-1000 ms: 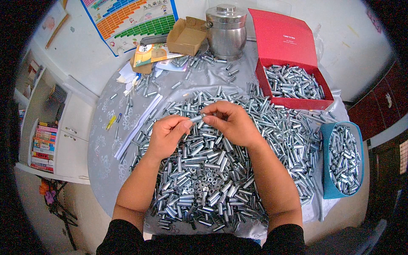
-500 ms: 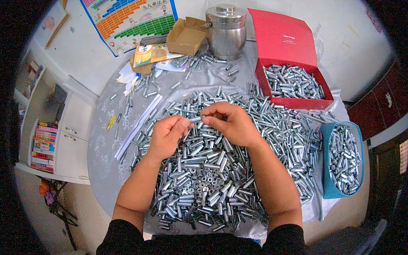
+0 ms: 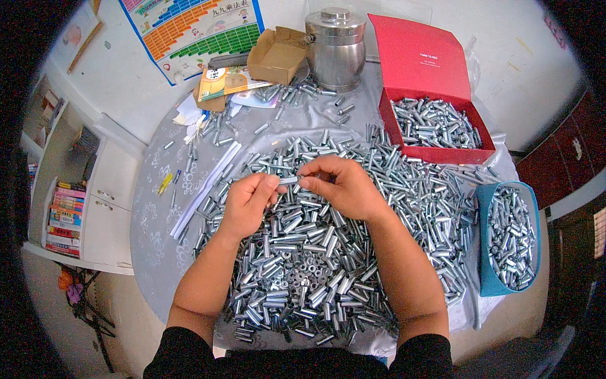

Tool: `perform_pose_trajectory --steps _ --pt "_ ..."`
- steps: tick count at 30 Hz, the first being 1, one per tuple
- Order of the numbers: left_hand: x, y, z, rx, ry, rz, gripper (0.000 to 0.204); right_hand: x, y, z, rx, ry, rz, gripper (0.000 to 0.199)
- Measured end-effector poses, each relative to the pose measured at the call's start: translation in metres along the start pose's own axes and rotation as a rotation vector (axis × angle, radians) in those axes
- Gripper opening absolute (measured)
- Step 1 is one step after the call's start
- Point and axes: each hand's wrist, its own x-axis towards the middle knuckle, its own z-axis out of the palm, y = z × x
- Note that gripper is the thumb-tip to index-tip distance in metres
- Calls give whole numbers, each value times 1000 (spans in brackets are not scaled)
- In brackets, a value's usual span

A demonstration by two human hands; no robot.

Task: The person sits at a table covered with a large pile of small, silver cylindrical metal parts. They repeatedly pick up two parts, one at a time, and fit them together by hand. The person continues this repetitive assembly process throughout the clip, handling the parts one by one without using any tools.

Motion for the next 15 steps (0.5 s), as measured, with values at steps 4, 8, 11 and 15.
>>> perform_pose_trajectory --steps 4,8,11,15 --pt "0 0 -1 -31 11 5 36 0 -5 3 74 17 48 19" --pt "0 0 0 1 9 -10 36 0 -6 2 37 13 45 19" --pt "0 -3 -3 -7 16 -9 36 1 -18 8 156 57 43 19" --pt "0 -1 1 -23 17 -5 38 0 -4 3 44 32 50 22"
